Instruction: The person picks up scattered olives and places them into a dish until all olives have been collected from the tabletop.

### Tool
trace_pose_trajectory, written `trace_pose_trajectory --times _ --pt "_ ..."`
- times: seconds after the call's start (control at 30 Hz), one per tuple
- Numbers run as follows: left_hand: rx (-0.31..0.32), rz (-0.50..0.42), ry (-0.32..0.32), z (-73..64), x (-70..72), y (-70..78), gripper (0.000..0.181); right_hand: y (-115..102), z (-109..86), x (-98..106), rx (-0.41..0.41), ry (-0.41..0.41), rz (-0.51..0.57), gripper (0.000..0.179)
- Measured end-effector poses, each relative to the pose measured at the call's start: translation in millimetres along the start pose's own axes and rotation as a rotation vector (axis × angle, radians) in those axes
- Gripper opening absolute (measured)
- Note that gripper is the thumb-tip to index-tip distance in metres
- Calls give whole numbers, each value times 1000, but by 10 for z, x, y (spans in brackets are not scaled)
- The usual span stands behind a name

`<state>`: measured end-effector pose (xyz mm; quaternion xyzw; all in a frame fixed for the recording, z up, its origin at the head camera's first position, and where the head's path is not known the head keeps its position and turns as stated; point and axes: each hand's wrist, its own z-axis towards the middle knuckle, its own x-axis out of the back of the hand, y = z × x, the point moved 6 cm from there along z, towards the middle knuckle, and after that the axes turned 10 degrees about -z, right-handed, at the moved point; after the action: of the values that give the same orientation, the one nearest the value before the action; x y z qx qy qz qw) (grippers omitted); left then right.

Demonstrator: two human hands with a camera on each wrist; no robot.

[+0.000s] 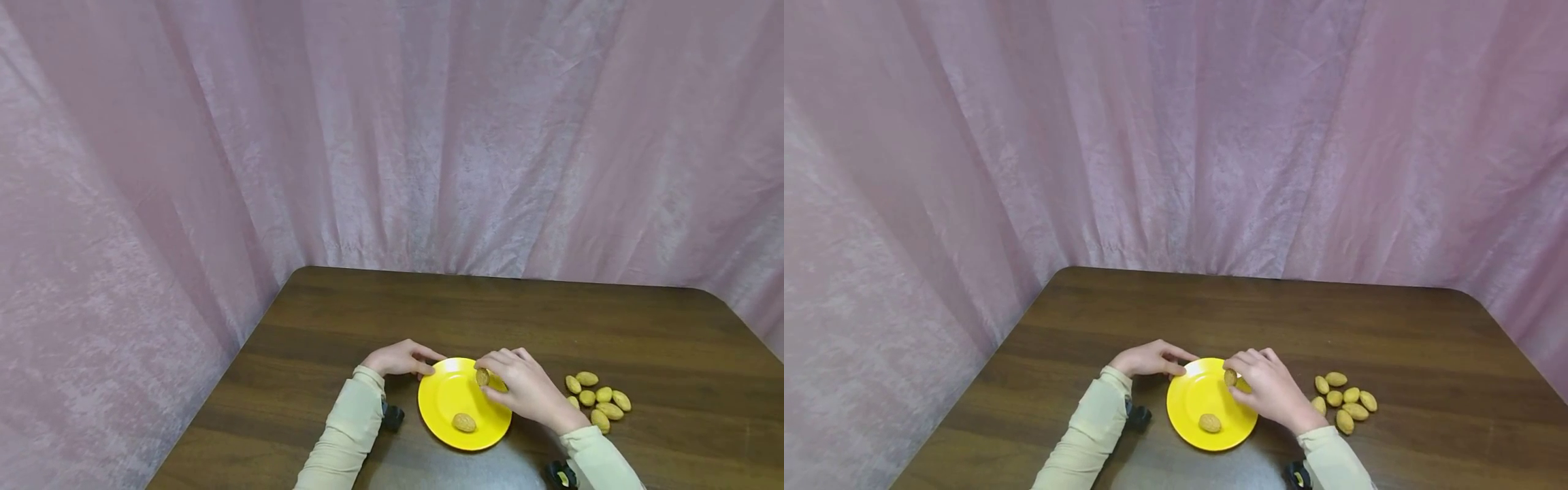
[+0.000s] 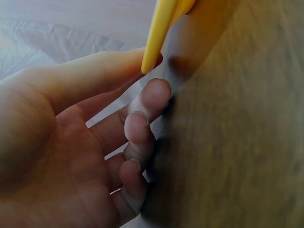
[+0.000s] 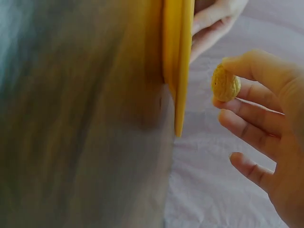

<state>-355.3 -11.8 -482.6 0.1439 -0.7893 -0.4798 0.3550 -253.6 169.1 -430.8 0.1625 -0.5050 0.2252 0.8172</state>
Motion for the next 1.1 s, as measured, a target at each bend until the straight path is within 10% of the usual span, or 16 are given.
trace_pose_trajectory --times 1.1 --pt "5 -1 -8 3 -5 -15 38 -411 5 -77 280 -150 211 19"
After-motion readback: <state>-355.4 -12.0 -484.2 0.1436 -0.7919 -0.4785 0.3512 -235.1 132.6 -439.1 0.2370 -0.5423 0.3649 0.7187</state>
